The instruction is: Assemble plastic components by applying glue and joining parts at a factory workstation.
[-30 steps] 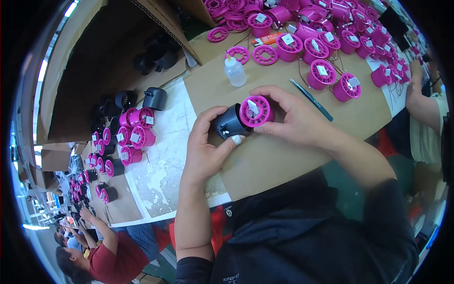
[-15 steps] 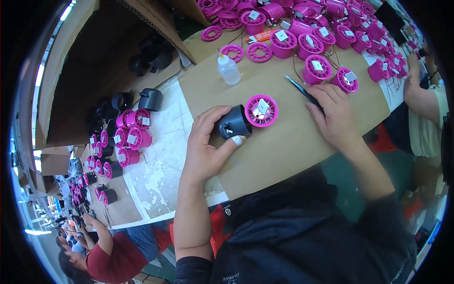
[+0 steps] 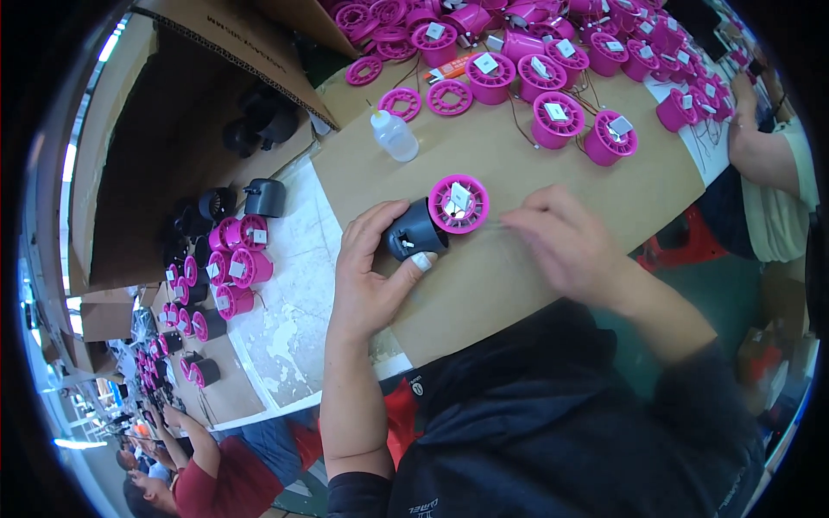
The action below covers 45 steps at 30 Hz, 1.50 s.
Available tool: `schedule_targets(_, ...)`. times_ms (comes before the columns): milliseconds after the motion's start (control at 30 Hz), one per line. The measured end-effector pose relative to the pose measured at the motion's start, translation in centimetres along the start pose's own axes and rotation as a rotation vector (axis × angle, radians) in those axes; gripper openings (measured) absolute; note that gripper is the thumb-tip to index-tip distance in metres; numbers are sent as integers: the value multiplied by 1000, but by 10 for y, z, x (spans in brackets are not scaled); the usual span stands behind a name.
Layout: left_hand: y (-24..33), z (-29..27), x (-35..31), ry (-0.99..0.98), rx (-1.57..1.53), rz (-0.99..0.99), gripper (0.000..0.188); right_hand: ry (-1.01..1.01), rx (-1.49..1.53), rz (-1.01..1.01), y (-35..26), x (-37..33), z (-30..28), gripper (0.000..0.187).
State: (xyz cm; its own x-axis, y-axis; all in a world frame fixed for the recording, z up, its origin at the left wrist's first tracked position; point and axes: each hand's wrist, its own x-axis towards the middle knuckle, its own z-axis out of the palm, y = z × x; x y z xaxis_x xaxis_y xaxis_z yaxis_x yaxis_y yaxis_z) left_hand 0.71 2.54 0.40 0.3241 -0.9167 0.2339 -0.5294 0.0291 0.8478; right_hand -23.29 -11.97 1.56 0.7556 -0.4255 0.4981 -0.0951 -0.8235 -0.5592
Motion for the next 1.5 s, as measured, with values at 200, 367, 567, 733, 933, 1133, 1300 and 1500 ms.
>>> schedule_targets(200, 2, 2, 0, -9, 14, 4, 63, -6, 25, -46, -19, 11, 16, 33)
schedule_targets(367, 3, 2, 0, -14, -7, 8, 62, 19, 78, -25, -21, 11, 25, 35)
schedule_targets(567, 2, 1, 0, -10, 2, 19, 62, 15, 63, -21, -23, 13, 26, 35)
schedule_targets(733, 3, 3, 0, -17, 15, 13, 62, 14, 28, -61, -20, 14, 20, 34)
schedule_targets(933, 3, 3, 0, -24, -7, 23, 61, 9, 70, -49, -23, 16, 26, 32)
schedule_targets(1133, 4, 4, -1, -22, -1, 14, 60, 47, 219, 21, -22, 9, 35, 29)
schedule_targets(1300, 5, 4, -1, -23, -13, 5, 58, 52, 348, 128, -23, 5, 36, 25)
schedule_targets(1500, 5, 3, -2, -16, -38, -20, 55, 66, 544, 333, -28, 5, 39, 22)
